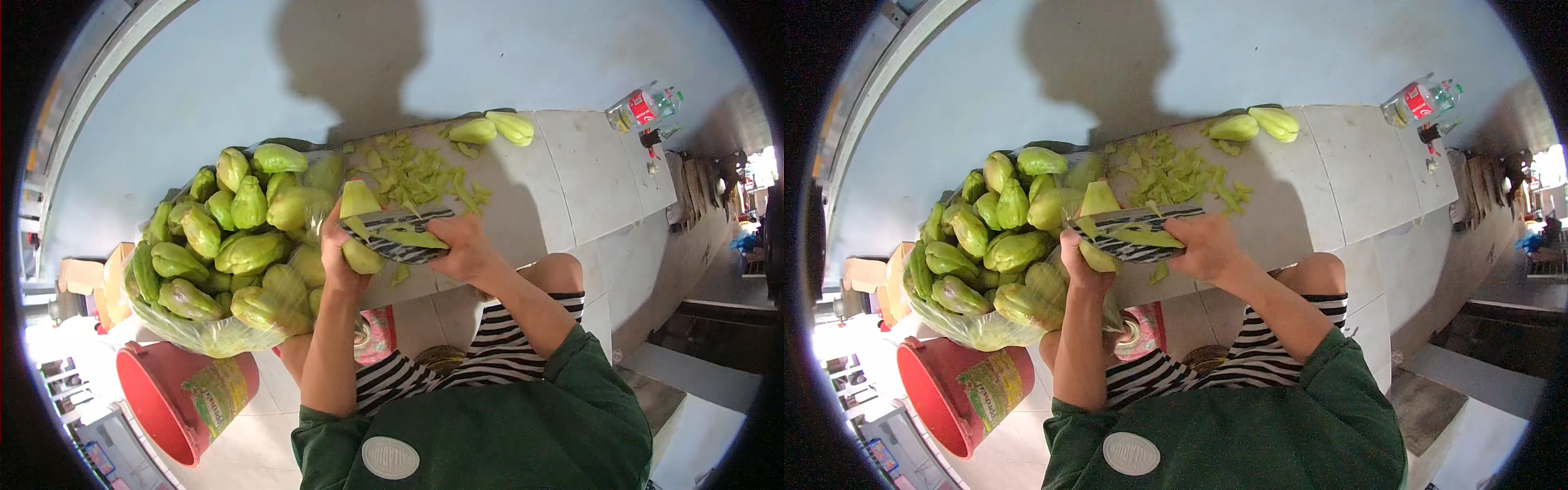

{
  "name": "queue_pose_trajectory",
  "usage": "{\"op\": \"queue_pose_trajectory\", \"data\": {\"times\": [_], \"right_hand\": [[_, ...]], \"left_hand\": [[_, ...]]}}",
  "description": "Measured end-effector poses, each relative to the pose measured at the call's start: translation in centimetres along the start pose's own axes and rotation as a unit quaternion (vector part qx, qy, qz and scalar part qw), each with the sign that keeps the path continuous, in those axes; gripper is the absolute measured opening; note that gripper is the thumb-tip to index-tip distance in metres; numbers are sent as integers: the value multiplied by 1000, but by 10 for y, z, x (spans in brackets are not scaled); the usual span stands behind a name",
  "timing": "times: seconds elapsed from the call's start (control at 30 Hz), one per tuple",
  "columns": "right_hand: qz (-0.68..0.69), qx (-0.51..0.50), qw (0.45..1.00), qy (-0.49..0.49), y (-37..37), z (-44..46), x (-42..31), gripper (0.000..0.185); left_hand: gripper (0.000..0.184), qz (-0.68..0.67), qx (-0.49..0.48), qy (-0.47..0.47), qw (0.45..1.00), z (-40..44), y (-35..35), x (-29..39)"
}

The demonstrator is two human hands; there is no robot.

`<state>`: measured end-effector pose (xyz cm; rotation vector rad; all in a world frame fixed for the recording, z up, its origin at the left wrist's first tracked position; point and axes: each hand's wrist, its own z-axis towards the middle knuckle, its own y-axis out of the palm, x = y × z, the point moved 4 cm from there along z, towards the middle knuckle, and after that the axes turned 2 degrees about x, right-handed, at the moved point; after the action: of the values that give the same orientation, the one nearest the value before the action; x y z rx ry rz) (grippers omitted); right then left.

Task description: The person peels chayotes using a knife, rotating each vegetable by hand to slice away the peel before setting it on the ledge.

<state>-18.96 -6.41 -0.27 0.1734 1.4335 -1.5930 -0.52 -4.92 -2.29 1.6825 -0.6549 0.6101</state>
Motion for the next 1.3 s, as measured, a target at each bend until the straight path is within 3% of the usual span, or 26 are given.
{"op": "queue_pose_trajectory", "data": {"times": [0.2, 0.27, 0.4, 0.57, 0.67, 0.73, 0.8, 0.87, 0.9, 0.93, 0.97, 1.0, 1.03, 1.1, 1.13, 1.17, 1.23, 1.3], "right_hand": [[-28, 39, 999, -4, 2, 2, 11, 30], [-31, 21, 999, 38, 5, 4, 17, 29], [-16, -20, 1000, 7, -1, 2, 5, 27], [-9, 19, 991, 132, 14, 8, 45, 19], [-26, 35, 997, 69, 13, 7, 34, 17], [11, 48, 995, 81, 8, 8, 24, 16], [45, 65, 993, 91, 9, 7, 24, 16], [5, 330, 944, -25, -1, -3, 19, 15], [9, 327, 945, -26, -6, 1, 20, 15], [31, 199, 972, 124, -7, 12, 34, 16], [50, 63, 960, 268, -3, 13, 46, 17], [52, 62, 961, 264, -2, 11, 44, 17], [71, 56, 965, 248, 2, 7, 40, 18], [87, 43, 968, 230, 6, 1, 35, 19], [6, 55, 996, 68, 3, 2, 20, 21], [-73, 70, 990, -96, 2, 0, 5, 25], [-97, 70, 982, -146, 4, -4, -8, 22], [-125, 69, 969, -203, 7, -4, -17, 19]], "left_hand": [[86, 7, -14, -11, 1000, -2, 1, 0], [84, 22, -29, -21, 999, 1, 4, 2], [84, -1, 17, 10, 1000, 0, -3, -4], [86, 29, -76, -36, 996, -4, 10, -1], [88, 3, -92, -43, 995, -2, 12, 4], [88, -9, -100, -53, 994, -4, 10, 3], [81, -120, -80, -51, 988, 0, 9, 0], [73, -166, -42, -43, 984, 1, 7, 4], [66, -212, -4, -38, 977, 0, 4, 6], [66, -213, 0, -34, 976, 2, 0, 5], [65, -210, 13, -24, 977, 5, -6, 1], [65, -205, 24, -15, 978, 9, -4, 4], [65, -201, 22, -13, 979, 11, -1, 7], [52, -173, 149, -26, 973, 7, -3, 3], [52, -176, 152, -26, 972, 6, -8, -1], [51, -162, 111, -30, 980, 8, -13, -4], [51, -145, 71, -40, 986, 6, -17, -9], [47, -271, 32, -105, 956, 5, -10, -15]]}}
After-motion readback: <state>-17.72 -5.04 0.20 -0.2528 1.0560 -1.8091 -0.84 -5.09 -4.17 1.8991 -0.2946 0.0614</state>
